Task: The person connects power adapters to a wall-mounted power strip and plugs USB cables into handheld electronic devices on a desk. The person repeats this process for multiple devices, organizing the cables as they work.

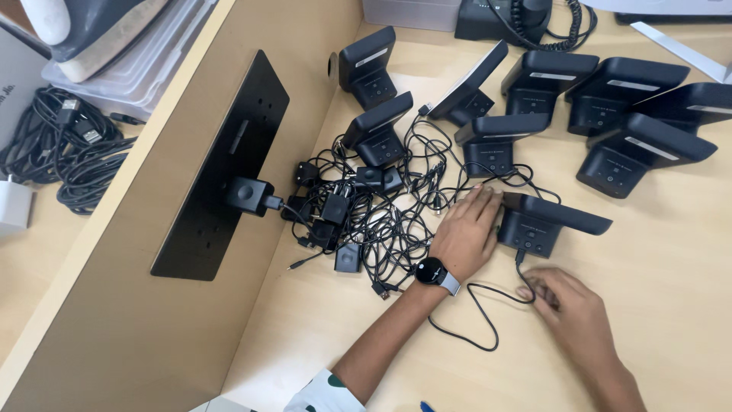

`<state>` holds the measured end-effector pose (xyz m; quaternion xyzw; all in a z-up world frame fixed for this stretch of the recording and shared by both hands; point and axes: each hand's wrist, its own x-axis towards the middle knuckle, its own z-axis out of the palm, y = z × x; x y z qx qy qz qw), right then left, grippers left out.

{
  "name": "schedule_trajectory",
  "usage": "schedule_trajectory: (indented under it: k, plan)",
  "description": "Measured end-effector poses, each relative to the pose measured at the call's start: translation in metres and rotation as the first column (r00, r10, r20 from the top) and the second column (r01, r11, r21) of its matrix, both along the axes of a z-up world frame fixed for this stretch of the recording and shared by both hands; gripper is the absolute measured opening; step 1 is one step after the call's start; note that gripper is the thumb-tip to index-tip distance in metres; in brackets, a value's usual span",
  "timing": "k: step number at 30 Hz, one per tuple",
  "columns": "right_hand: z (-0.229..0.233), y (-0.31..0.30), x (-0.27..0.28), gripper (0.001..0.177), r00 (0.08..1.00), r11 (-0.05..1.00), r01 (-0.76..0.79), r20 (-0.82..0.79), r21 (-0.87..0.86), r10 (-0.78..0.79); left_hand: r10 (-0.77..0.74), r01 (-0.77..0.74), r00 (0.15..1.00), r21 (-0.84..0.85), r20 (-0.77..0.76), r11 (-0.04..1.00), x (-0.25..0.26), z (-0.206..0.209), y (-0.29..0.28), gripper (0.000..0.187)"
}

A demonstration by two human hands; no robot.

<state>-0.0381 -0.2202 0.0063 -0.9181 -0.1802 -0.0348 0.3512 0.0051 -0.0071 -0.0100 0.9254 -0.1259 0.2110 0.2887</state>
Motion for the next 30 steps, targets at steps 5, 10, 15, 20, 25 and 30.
schedule_trajectory:
  k: [5,10,15,20,25,30]
  plan:
    - [-0.015,-0.017,-0.029,0.013,0.989,0.985,0.145,0.012,0.097,-0.147,0.004,-0.004,0.999,0.015,-0.039,1.000,0.003,-0.007,0.001,0.058]
    - [-0.009,0.006,-0.031,0.011,0.943,0.974,0.118,0.286,0.192,-0.171,0.001,-0.002,0.998,-0.005,-0.062,1.000,0.004,-0.010,0.001,0.058]
    - [0.034,0.093,-0.005,0.011,0.929,0.949,-0.170,0.363,0.264,0.065,0.005,-0.005,1.000,-0.034,-0.021,0.999,0.004,-0.015,0.002,0.058]
    - [0.083,0.204,0.003,0.015,0.917,0.886,-0.381,0.231,0.265,0.326,0.042,-0.041,0.998,-0.014,0.040,0.999,-0.002,-0.014,0.001,0.055]
    - [0.110,0.283,-0.013,0.060,0.825,0.743,-0.563,0.297,0.362,0.480,0.043,-0.044,0.999,-0.079,-0.010,0.996,0.001,-0.013,0.000,0.056]
    - [0.111,0.329,-0.011,0.064,0.859,0.769,-0.506,0.140,0.391,0.493,0.046,-0.045,0.999,-0.109,0.005,0.993,0.000,-0.012,0.000,0.053]
